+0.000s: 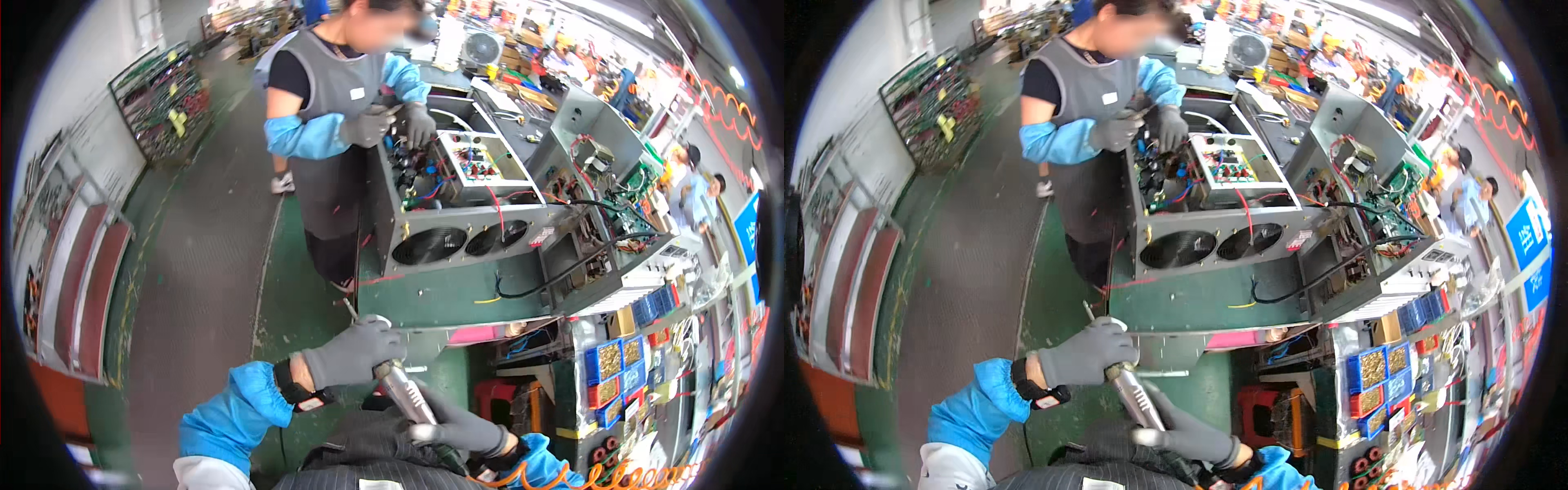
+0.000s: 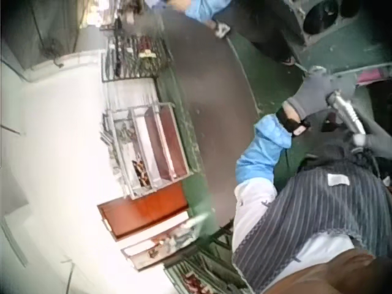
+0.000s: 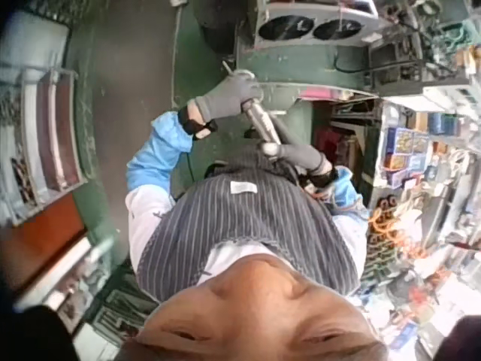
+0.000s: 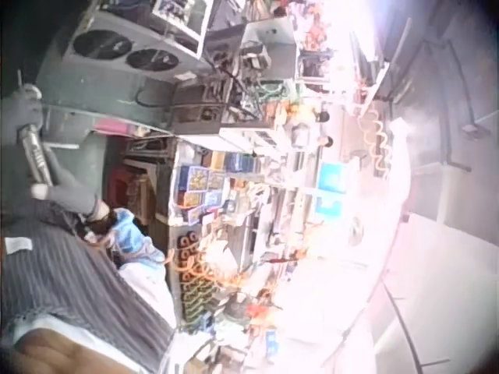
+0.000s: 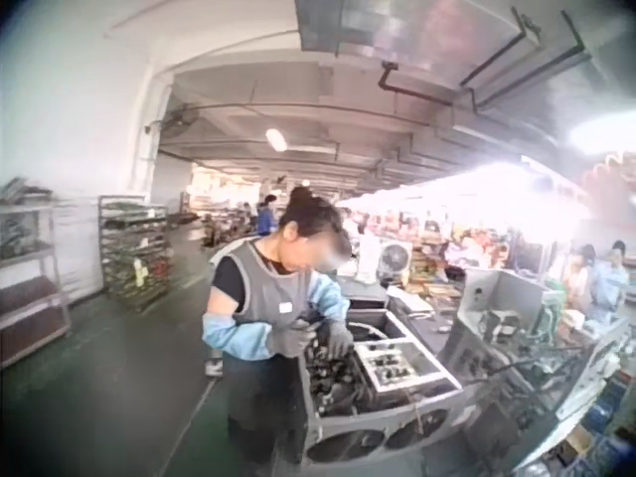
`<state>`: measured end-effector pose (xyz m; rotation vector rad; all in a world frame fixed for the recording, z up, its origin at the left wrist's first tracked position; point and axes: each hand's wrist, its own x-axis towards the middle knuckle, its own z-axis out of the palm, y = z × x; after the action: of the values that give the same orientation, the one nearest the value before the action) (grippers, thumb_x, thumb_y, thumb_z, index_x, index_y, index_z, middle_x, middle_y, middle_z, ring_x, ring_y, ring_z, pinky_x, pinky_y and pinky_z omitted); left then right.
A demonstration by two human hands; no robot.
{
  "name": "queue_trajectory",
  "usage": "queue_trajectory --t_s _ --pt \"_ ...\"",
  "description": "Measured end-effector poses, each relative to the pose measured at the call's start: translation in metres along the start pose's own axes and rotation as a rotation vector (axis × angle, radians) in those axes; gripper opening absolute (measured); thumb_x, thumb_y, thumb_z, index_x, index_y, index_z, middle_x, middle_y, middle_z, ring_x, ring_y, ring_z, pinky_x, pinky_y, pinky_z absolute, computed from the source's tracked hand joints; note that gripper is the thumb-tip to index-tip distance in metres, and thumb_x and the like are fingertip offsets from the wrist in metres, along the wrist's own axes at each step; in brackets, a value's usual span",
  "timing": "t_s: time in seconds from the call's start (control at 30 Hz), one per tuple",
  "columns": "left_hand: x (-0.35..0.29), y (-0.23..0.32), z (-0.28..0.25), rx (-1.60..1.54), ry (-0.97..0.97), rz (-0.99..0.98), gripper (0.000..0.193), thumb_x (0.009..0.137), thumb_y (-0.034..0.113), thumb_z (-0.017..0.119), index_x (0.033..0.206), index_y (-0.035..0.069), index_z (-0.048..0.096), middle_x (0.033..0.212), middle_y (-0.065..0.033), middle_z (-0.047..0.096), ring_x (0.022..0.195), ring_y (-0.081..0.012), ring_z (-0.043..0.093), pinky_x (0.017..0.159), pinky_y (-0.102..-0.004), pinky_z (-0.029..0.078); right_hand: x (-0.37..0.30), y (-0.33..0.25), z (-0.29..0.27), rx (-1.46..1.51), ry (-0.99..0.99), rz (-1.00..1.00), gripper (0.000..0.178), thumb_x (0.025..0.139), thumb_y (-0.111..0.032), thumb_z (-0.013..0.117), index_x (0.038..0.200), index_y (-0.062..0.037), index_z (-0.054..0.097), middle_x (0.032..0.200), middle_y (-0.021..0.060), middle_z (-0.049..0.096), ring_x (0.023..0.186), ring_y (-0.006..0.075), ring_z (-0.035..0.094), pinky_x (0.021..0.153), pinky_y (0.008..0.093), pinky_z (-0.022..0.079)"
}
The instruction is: Collaboratively wiring and assembling components of an industrial solar inverter on a workshop table.
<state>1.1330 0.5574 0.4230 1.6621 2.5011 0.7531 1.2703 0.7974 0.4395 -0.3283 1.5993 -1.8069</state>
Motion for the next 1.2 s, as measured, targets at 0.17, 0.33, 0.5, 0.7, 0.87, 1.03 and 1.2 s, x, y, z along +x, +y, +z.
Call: queue_trajectory --t_s 0.17,0.33,0.5,0.7,0.87,1.03,1.2 --pt "0.014 -0.067 -0.043 0.138 -0.140 -0.022 0.029 0.073 0.018 0.075 0.102 0.017 0.067 0.101 -0.0038 0.065 0.110 -0.0288 0.061 0.105 -0.0479 0.042 0.094 -0.032 -0.011 0.247 0.109 0.174 0.094 0.092 -0.036 0.079 0.159 0.0047 0.027 0.133 0.0116 0.052 0.115 0.0185 0.056 0.100 0.0326 0.048" --pt "0.025 -0.112 -0.086 0.175 0.153 -0.034 0.029 0.078 0.016 0.077 0.106 0.015 0.068 0.107 -0.0040 0.064 0.119 -0.0270 0.060 0.109 -0.0491 0.042 0.158 -0.083 -0.029 0.233 0.221 0.171 0.081 0.091 -0.030 0.081 0.151 0.0014 0.038 0.122 0.0069 0.055 0.103 0.0121 0.058 0.087 0.0280 0.050" --pt "0.029 -0.172 -0.110 -0.114 0.781 -0.285 0.042 0.085 0.018 0.079 0.122 0.007 0.061 0.123 -0.0155 0.061 0.120 -0.0288 0.059 0.102 -0.0452 0.048 0.202 -0.135 -0.038 0.204 0.476 -0.033 0.079 0.090 -0.027 0.082 0.150 0.0006 0.038 0.129 0.0071 0.056 0.119 0.0145 0.053 0.103 0.0328 0.044" --pt "0.045 -0.222 -0.111 -1.720 -0.269 -0.118 0.047 0.109 0.034 0.056 0.141 -0.001 0.052 0.120 -0.0065 0.061 0.108 -0.0172 0.061 0.095 -0.0356 0.051 0.291 -0.181 -0.031 0.503 0.934 -0.202 0.099 0.067 -0.038 0.080 0.145 0.0100 0.043 0.116 0.0236 0.069 0.091 0.0288 0.074 0.068 0.0333 0.062" --pt "0.049 -0.247 -0.113 -1.821 -0.821 -0.143 0.054 0.112 0.038 0.049 0.151 0.001 0.043 0.125 -0.0038 0.060 0.111 -0.0129 0.060 0.095 -0.0321 0.051 0.329 -0.188 -0.027 0.477 1.261 -0.325 0.084 0.072 -0.037 0.075 0.135 0.0119 0.050 0.102 0.0214 0.071 0.071 0.0259 0.072 0.059 0.0355 0.062" --pt "0.050 -0.247 -0.125 -1.985 -0.561 -0.298 0.053 0.111 0.042 0.050 0.145 0.001 0.047 0.117 -0.0036 0.063 0.097 -0.0105 0.064 0.084 -0.0295 0.054 0.330 -0.168 -0.021 0.572 1.245 -0.408 0.078 0.080 -0.033 0.076 0.137 0.0094 0.046 0.109 0.0188 0.069 0.084 0.0250 0.072 0.068 0.0346 0.062" --pt "0.058 -0.257 -0.113 -1.882 -0.624 -0.260 0.047 0.111 0.042 0.050 0.140 0.005 0.051 0.109 -0.0031 0.066 0.091 -0.0099 0.066 0.078 -0.0276 0.055 0.328 -0.153 -0.017 0.572 1.267 -0.459 0.064 0.086 -0.032 0.069 0.129 0.0120 0.051 0.096 0.0151 0.067 0.064 0.0235 0.067 0.049 0.0343 0.056"
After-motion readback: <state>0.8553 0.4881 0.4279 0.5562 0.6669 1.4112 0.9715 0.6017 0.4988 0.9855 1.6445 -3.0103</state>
